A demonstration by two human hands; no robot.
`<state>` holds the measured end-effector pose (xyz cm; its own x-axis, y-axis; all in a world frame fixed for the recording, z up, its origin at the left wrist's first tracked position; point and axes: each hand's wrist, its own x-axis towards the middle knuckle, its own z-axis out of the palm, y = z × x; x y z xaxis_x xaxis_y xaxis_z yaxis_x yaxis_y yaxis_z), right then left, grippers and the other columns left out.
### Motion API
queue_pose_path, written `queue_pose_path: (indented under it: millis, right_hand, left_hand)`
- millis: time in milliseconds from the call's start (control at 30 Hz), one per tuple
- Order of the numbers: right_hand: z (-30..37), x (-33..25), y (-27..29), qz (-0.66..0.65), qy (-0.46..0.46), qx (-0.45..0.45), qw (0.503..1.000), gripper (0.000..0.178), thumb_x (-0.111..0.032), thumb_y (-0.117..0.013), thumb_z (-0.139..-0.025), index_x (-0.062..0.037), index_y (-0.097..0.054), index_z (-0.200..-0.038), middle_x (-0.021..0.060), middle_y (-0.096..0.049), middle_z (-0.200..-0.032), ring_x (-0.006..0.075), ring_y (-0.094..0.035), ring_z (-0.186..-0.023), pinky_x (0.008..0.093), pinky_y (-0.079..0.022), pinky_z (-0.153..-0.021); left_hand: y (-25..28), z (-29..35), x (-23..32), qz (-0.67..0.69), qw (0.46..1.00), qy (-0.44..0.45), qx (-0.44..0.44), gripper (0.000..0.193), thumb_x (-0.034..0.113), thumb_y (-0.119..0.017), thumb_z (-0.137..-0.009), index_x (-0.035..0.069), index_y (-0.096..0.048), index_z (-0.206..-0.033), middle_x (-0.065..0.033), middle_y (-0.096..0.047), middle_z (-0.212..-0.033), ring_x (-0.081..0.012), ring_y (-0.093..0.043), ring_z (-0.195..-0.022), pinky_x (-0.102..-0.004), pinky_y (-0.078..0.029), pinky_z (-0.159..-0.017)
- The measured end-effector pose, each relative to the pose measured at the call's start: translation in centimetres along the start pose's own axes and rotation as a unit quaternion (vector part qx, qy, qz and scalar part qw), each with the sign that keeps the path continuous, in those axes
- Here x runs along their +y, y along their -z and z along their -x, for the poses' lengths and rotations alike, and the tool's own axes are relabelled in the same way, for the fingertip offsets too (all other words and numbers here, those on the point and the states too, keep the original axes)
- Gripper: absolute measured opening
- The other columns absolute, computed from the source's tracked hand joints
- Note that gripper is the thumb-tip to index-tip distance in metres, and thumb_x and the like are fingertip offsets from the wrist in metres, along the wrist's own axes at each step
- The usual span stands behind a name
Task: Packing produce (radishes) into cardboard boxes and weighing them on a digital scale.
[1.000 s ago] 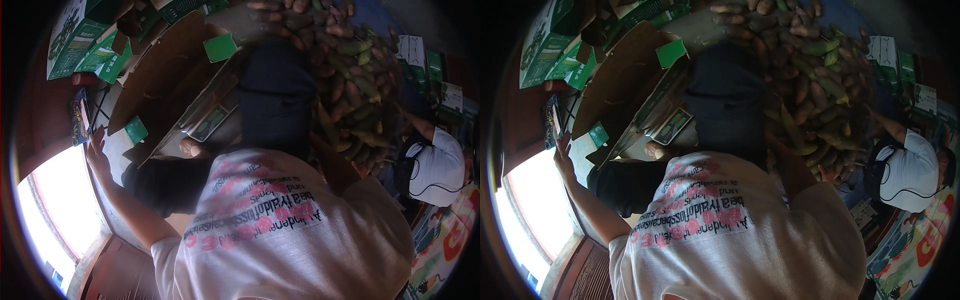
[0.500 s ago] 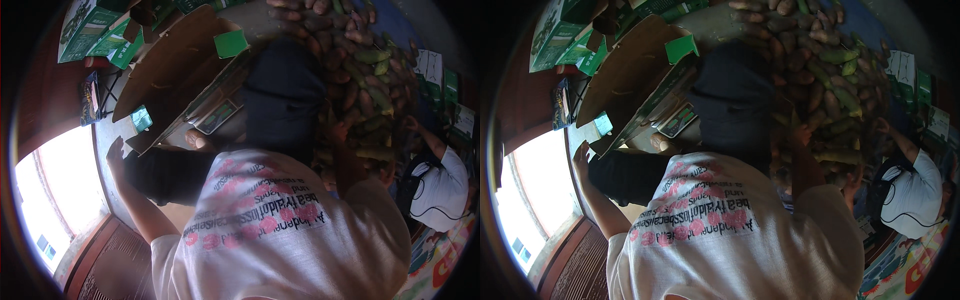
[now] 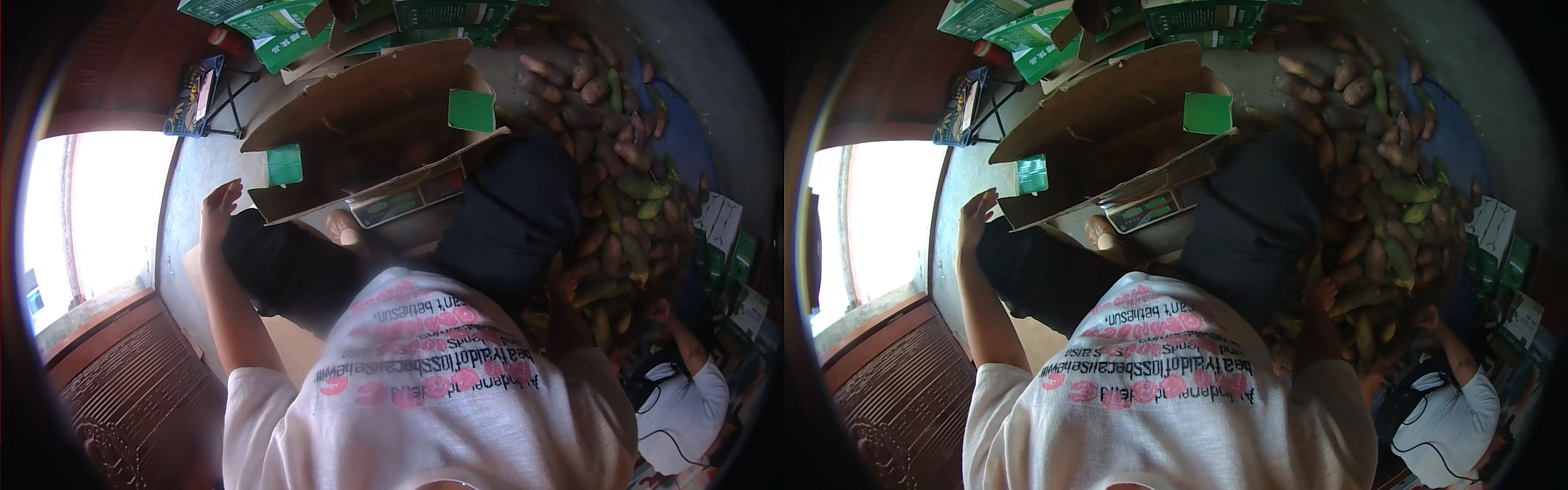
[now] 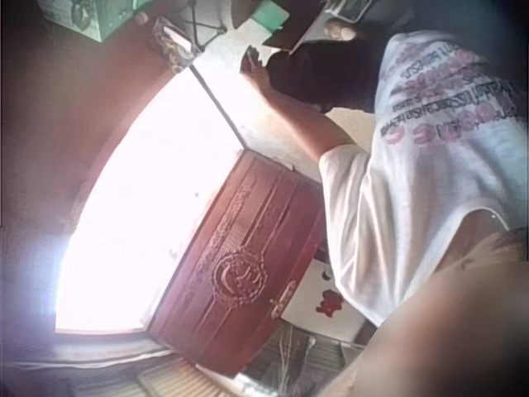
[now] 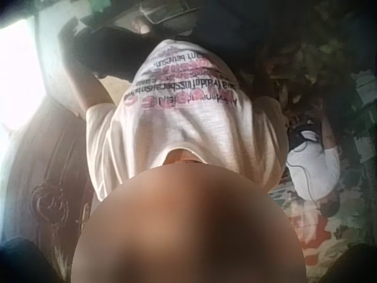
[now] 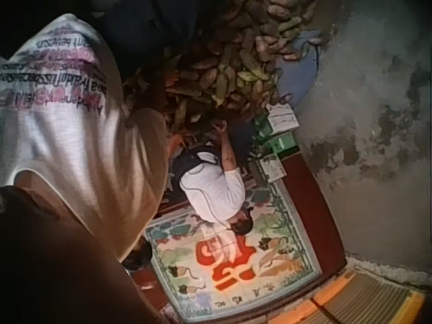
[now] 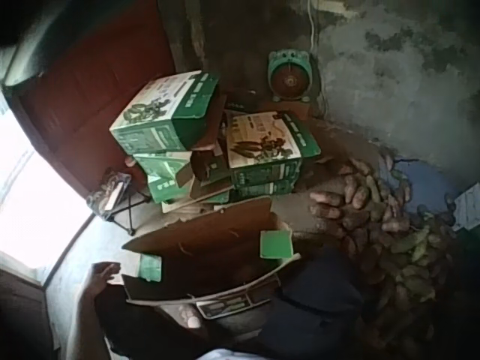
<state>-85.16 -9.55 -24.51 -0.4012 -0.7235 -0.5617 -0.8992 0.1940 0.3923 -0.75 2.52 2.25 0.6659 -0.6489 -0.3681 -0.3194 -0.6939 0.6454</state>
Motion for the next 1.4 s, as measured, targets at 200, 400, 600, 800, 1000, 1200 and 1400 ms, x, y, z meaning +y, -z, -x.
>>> queue_pose_path:
  millis: [200, 400, 600, 800, 1000, 1200, 1400]
  right_hand:
    - [-2.6, 0.7, -0.3, -0.202, -0.017, -0.037, 0.978, 0.086, -0.037, -0.081, -0.085, -0.0031, -0.035, -0.149, 0.0213, -0.052, -0.144, 0.0380, -0.055, -0.131, 0.0517, -0.046, -0.108]
    - [-7.1, -0.9, 5.6, -0.308, 0.170, 0.304, 0.885, 0.063, -0.023, -0.051, -0.102, 0.0042, -0.030, -0.155, 0.0254, -0.055, -0.142, 0.0364, -0.058, -0.125, 0.0426, -0.047, -0.106]
    - [0.0, -7.2, 32.8, -0.609, 0.309, 0.356, 0.638, 0.074, -0.015, -0.085, -0.086, 0.0041, -0.043, -0.143, 0.0176, -0.057, -0.134, 0.0239, -0.056, -0.122, 0.0363, -0.048, -0.102]
    - [13.3, -11.5, 51.8, -0.611, 0.561, 0.256, 0.497, 0.060, 0.000, -0.074, -0.088, 0.0045, -0.046, -0.141, 0.0154, -0.058, -0.132, 0.0258, -0.058, -0.121, 0.0394, -0.048, -0.104]
    - [28.5, -28.2, 55.0, -0.231, 0.800, 0.132, 0.538, 0.066, -0.009, -0.082, -0.078, 0.0026, -0.051, -0.135, 0.0174, -0.061, -0.132, 0.0302, -0.060, -0.125, 0.0440, -0.048, -0.105]
    - [27.5, -43.3, 47.3, 0.213, 0.727, -0.001, 0.653, 0.076, -0.016, -0.079, -0.081, 0.0004, -0.040, -0.144, 0.0231, -0.059, -0.134, 0.0378, -0.055, -0.130, 0.0440, -0.045, -0.110]
    - [23.9, -50.0, 41.2, 0.409, 0.597, 0.109, 0.682, 0.076, -0.016, -0.070, -0.087, -0.0027, -0.036, -0.154, 0.0257, -0.057, -0.139, 0.0389, -0.055, -0.131, 0.0464, -0.044, -0.112]
  left_hand:
    - [-0.2, 0.4, 1.0, 0.002, 1.000, -0.005, 0.015, 0.040, 0.038, -0.060, -0.104, 0.007, -0.071, -0.128, -0.0092, -0.076, -0.114, -0.0186, -0.070, -0.110, -0.0328, -0.054, -0.091]
    - [-0.7, 0.0, 4.4, 0.012, 0.993, -0.097, 0.070, 0.042, 0.038, -0.059, -0.105, 0.004, -0.071, -0.128, -0.0110, -0.075, -0.117, -0.0192, -0.069, -0.110, -0.0328, -0.053, -0.094]
    - [-1.4, -0.2, 11.1, 0.099, 0.970, -0.220, 0.006, 0.042, 0.033, -0.065, -0.102, 0.001, -0.069, -0.129, -0.0130, -0.072, -0.126, -0.0188, -0.066, -0.117, -0.0357, -0.049, -0.104]
    - [-3.5, -1.9, 13.6, 0.075, 0.955, -0.286, -0.018, 0.033, 0.022, -0.077, -0.092, 0.009, -0.074, -0.122, -0.0101, -0.077, -0.108, -0.0188, -0.073, -0.100, -0.0344, -0.055, -0.092]
    - [-4.1, -2.3, 11.6, 0.040, 0.962, -0.266, 0.050, 0.024, 0.022, -0.073, -0.093, 0.005, -0.076, -0.111, -0.0185, -0.075, -0.090, -0.0330, -0.072, -0.085, -0.0384, -0.055, -0.081]
    - [-3.5, -2.6, 11.5, 0.050, 0.957, -0.282, 0.048, 0.023, 0.020, -0.073, -0.092, 0.004, -0.076, -0.109, -0.0207, -0.073, -0.088, -0.0380, -0.070, -0.082, -0.0410, -0.055, -0.077]
    - [-3.4, -2.9, 11.6, 0.036, 0.954, -0.297, 0.029, 0.021, 0.018, -0.074, -0.091, 0.004, -0.076, -0.106, -0.0220, -0.071, -0.087, -0.0400, -0.068, -0.079, -0.0416, -0.054, -0.074]
